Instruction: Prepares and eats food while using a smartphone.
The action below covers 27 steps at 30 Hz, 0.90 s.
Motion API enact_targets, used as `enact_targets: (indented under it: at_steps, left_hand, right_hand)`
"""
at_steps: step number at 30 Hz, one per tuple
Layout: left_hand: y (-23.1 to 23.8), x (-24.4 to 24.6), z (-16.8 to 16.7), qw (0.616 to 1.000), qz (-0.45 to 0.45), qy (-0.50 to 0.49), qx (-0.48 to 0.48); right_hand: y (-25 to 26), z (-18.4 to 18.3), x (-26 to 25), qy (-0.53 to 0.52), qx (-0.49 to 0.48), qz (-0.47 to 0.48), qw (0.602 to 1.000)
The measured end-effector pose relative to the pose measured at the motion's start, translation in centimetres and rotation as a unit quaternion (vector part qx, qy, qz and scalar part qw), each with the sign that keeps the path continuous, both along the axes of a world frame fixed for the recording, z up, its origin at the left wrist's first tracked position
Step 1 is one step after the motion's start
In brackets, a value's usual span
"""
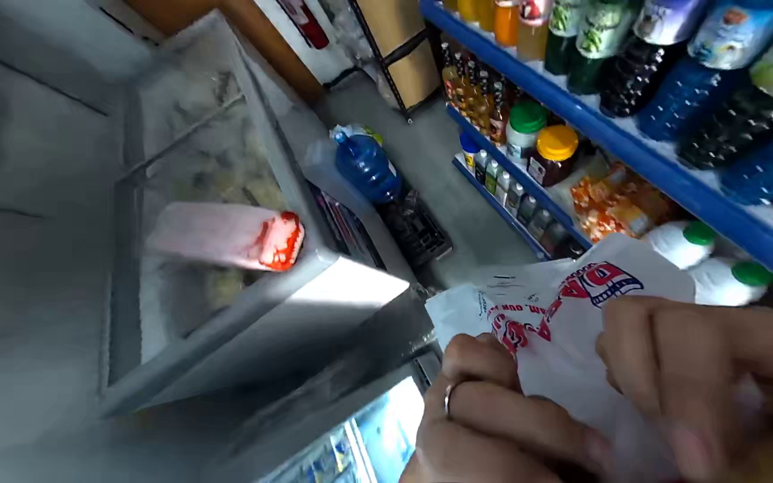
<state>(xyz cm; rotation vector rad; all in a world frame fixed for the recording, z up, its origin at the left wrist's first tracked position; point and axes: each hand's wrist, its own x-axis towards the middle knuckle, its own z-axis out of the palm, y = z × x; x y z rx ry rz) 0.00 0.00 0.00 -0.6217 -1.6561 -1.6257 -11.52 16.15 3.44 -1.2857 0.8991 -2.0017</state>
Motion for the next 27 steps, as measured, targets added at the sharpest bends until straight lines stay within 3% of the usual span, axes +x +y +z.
enact_targets:
  at_steps: [4,6,9,16,21,27]
  left_hand:
    - [-6.5,-8.4,-2.7,0.995,0.058,-0.063,0.051]
    - [-9.2,-11.6,-4.3,0.975,0.121,-0.144,0.116]
    - [-12.8,-16.8,-4.7,0.935,0.127,-0.201,0.264]
    - [-23.5,-27.0,-6.8,0.891,0.130,-0.217,0.376]
    - [-31.7,-33.4,-6.6,0.870,0.171,-0.230,0.401]
    - [-40.3,-41.0,-6.3,0.885,0.203,-0.276,0.316]
  right_hand:
    - [-7.0,-0.8,-8.6,0.003,0.096,-0.109,0.989]
    - [-11.1,-1.1,-12.0,-0.065,0.161,-0.143,0.974]
    - [-17.0,-2.0,-17.2,-0.179,0.211,-0.115,0.954]
    - [-29.3,-4.6,-28.2,-0.239,0.260,-0.063,0.933]
    - [-38.3,-4.4,-35.3,-0.239,0.293,-0.038,0.925]
    - [-47.3,-4.9,-43.7,-0.265,0.316,-0.039,0.910]
